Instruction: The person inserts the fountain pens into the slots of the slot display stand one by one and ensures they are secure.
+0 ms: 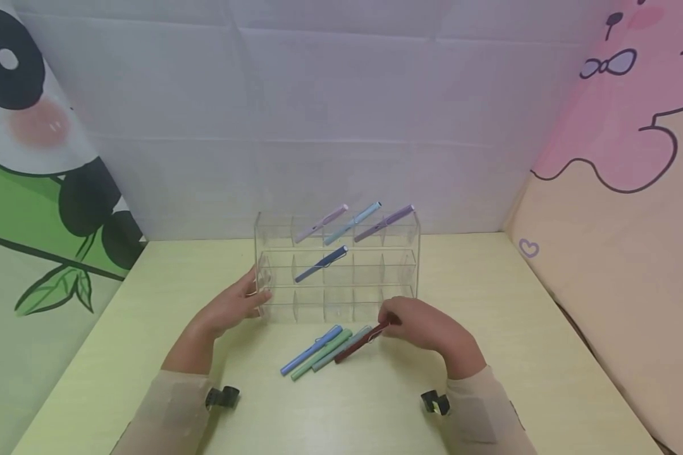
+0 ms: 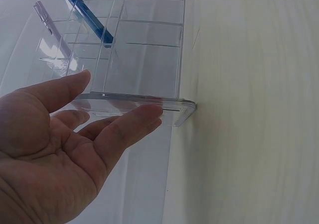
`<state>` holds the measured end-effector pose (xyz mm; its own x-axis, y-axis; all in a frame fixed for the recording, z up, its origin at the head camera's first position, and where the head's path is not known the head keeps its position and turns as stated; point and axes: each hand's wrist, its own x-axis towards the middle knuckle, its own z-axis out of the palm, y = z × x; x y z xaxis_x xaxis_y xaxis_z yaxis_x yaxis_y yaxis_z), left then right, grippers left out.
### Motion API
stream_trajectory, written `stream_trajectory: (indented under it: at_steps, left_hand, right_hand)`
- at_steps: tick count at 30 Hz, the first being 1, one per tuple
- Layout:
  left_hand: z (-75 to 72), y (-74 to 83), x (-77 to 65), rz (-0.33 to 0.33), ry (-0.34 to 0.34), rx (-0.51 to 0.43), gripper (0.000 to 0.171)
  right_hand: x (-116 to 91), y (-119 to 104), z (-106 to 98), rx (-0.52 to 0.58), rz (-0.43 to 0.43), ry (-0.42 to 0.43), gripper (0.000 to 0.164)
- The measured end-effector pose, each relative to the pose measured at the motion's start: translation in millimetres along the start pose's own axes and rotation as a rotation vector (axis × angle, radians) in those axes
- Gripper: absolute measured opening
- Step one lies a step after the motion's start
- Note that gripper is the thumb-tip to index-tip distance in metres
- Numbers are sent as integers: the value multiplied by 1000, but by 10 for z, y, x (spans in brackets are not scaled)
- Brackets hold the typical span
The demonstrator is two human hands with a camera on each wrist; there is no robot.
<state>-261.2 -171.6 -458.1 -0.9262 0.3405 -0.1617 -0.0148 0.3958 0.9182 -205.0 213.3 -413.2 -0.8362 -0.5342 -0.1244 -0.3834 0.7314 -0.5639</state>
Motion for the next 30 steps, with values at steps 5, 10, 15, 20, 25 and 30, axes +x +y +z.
stream_trajectory:
  at_steps: [5, 10, 15, 20, 25, 30]
  left_hand:
    - [-1, 4, -10, -8, -1, -2, 76]
    - [3, 17, -13, -9, -3, 2, 77]
    - [-2, 19, -9, -22, 0, 0, 77]
    - [-1, 37, -7, -17, -5, -4, 78]
    - [2, 30, -7, -14, -8, -4, 78]
    - [3, 15, -7, -9, -10, -6, 78]
  right_hand:
    - [-25, -40, -59, 29, -39, 57, 6]
    - [-34, -52, -76, 73, -64, 101, 9]
    - [-7, -70, -44, 79, -96, 138, 12]
    - [42, -110, 30, 84, -107, 173, 12]
    - [119, -122, 125, 109, -145, 196, 17]
    - [176, -80, 199, 116, -166, 228, 25]
